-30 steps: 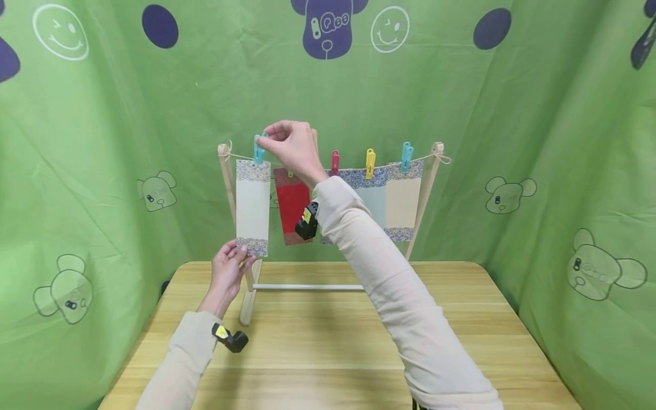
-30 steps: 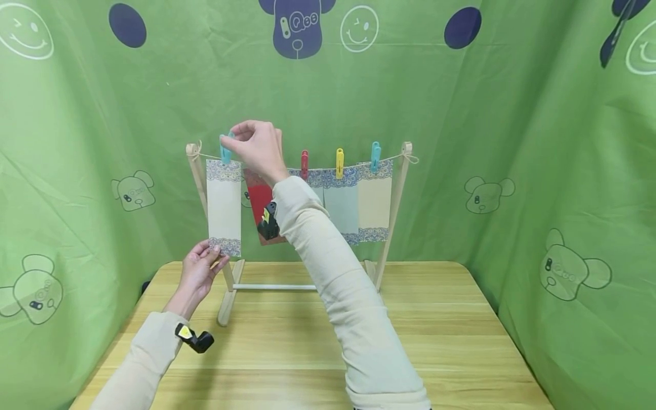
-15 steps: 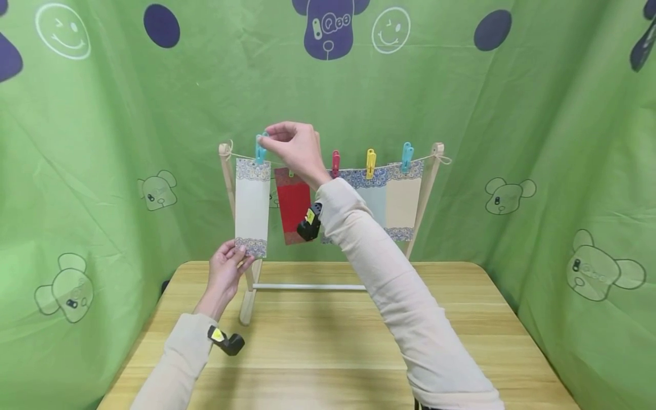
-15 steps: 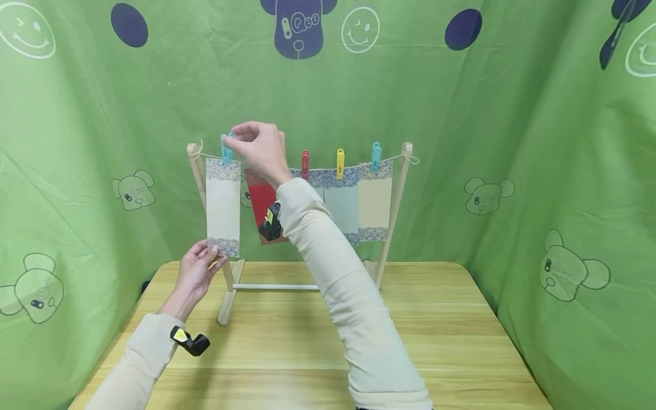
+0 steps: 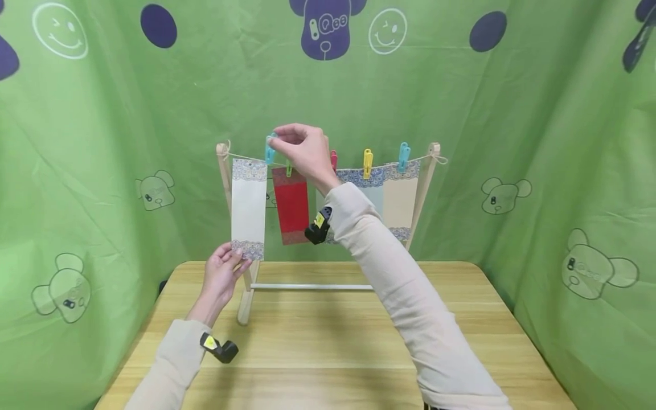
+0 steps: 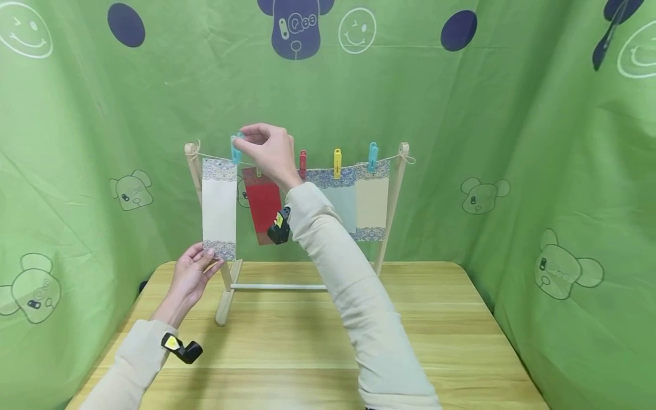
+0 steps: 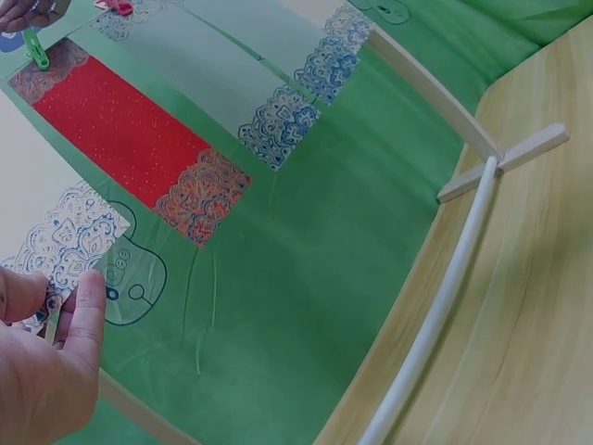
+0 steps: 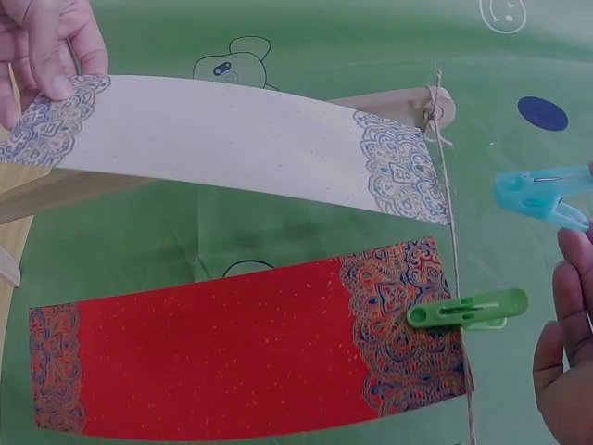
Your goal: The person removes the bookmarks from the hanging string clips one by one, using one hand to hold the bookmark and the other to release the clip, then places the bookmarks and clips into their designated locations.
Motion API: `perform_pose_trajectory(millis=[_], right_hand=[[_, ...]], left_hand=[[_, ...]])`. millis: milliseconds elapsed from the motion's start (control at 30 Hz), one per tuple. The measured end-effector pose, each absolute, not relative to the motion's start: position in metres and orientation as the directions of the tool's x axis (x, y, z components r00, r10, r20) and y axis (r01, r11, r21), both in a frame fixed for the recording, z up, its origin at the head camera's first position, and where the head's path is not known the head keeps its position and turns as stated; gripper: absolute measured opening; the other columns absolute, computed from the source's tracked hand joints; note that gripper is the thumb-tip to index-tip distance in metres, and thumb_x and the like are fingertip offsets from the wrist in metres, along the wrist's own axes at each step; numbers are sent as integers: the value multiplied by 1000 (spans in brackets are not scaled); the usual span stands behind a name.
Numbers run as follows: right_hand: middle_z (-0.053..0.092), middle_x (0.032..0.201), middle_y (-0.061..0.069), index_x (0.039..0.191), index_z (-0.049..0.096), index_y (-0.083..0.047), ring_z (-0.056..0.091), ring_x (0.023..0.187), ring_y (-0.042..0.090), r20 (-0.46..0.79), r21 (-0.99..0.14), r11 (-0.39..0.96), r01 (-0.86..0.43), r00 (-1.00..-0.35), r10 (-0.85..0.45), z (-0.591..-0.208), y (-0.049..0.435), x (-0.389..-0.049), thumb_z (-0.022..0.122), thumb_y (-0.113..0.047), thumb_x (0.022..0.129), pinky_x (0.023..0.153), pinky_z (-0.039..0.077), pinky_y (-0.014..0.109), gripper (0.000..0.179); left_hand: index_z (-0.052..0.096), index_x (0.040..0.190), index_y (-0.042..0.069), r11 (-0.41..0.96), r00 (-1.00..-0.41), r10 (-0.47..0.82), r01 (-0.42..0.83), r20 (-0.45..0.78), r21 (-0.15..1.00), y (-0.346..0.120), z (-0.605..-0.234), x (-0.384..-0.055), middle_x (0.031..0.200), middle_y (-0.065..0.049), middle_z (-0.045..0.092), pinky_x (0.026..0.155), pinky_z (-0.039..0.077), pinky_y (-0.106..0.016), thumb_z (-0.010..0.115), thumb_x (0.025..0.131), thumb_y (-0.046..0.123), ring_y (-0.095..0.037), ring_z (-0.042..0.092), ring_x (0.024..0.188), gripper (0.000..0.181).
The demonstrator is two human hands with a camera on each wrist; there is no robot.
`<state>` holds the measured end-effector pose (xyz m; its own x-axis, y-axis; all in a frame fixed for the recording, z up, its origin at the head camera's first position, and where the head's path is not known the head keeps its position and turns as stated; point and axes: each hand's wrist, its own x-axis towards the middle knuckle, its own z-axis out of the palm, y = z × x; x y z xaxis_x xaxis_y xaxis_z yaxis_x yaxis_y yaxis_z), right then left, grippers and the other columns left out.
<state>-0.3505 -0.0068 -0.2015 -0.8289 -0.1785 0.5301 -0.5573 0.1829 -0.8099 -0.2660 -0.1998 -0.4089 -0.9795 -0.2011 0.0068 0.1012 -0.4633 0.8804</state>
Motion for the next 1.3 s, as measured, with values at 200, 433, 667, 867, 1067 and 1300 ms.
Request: perform_pose_trajectory(millis=[200, 433, 667, 867, 1067, 1300], right_hand=[[70, 95, -3, 108, 73, -14, 64, 90, 10, 528, -814, 174, -555, -830, -177, -204, 1, -348, 77, -24, 83, 81, 52, 24, 27], [70, 97, -2, 109, 72, -12, 64, 91, 12, 533, -815, 146, -560, -825, -187, -207, 9, -345, 77, -24, 84, 80, 54, 26, 28], [70, 99, 0, 109, 72, -10, 64, 92, 14, 526, -828, 104, -552, -827, -200, -209, 18, -342, 77, -23, 85, 81, 54, 27, 28], [71, 98, -1, 108, 72, -11, 64, 92, 14, 528, -826, 103, -554, -824, -204, -211, 23, -338, 77, -24, 85, 81, 54, 27, 28], [71, 96, -1, 107, 73, -11, 64, 91, 14, 537, -815, 120, -567, -817, -212, -212, 27, -336, 77, -24, 85, 79, 53, 29, 27], [71, 96, 1, 106, 73, -9, 64, 90, 17, 550, -815, 82, -573, -811, -201, -214, 34, -333, 77, -19, 84, 80, 54, 29, 25]], left_hand=[[48, 111, 6, -463, -983, -184, 87, 0, 882, -201, -406, -261, 93, 0, 63, 88, 54, -26, 46, 99, -5, -12, 62, 85, 17], [47, 116, 4, -459, -985, -171, 67, -15, 886, -202, -406, -254, 96, 0, 64, 89, 53, -27, 45, 99, -6, -13, 63, 87, 20], [47, 114, 4, -461, -986, -166, 66, -13, 885, -202, -407, -250, 93, 0, 62, 89, 53, -28, 46, 99, -5, -12, 62, 86, 18], [47, 114, 4, -456, -987, -161, 71, -4, 887, -201, -407, -246, 94, 0, 63, 89, 53, -28, 47, 98, -4, -12, 62, 85, 18], [48, 113, 5, -461, -987, -162, 72, -4, 884, -202, -405, -242, 96, 0, 64, 88, 53, -27, 48, 99, -4, -12, 62, 86, 17], [48, 111, 5, -459, -986, -165, 76, -1, 885, -205, -404, -237, 94, 0, 64, 88, 54, -28, 48, 99, -3, -12, 63, 87, 14]])
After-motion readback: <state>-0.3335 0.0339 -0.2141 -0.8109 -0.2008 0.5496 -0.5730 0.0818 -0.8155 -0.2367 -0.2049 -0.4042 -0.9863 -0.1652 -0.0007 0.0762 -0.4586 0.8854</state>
